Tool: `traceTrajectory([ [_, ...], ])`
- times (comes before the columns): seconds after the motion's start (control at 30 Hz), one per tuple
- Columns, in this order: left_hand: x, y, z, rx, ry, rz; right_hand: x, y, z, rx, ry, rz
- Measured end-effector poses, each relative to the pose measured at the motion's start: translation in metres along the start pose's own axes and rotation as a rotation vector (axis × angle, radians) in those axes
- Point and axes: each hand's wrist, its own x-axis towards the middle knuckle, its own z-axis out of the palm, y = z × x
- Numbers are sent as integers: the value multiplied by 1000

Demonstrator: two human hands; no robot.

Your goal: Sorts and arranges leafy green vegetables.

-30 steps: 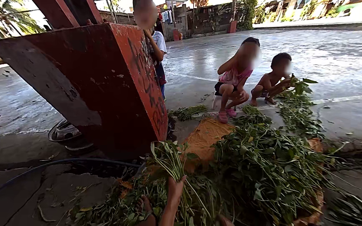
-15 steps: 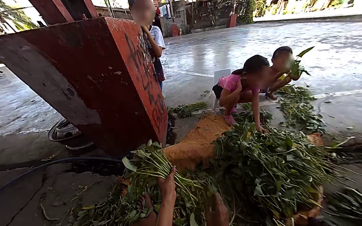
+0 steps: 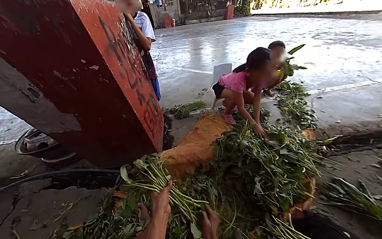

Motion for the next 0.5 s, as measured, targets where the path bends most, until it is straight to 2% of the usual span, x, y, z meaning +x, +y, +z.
traceTrajectory([
  [0.07, 6, 13, -10, -48, 59, 53, 17, 38, -7, 20, 69, 272],
  [0.17, 10, 27, -22, -139, 130, 69, 48, 110, -19, -203, -144, 503],
  [0.3, 11, 36, -40, -279, 66, -30, 71, 147, -30, -551, -598, 553],
  [0.37, 10, 38, -47, -294, 32, -46, 85, 160, -31, -543, -705, 578],
  [0.43, 10, 38, -53, -279, -3, -36, 98, 171, -32, -416, -568, 608],
  [0.5, 10, 36, -55, -253, -47, -22, 102, 157, -37, -323, -308, 607],
])
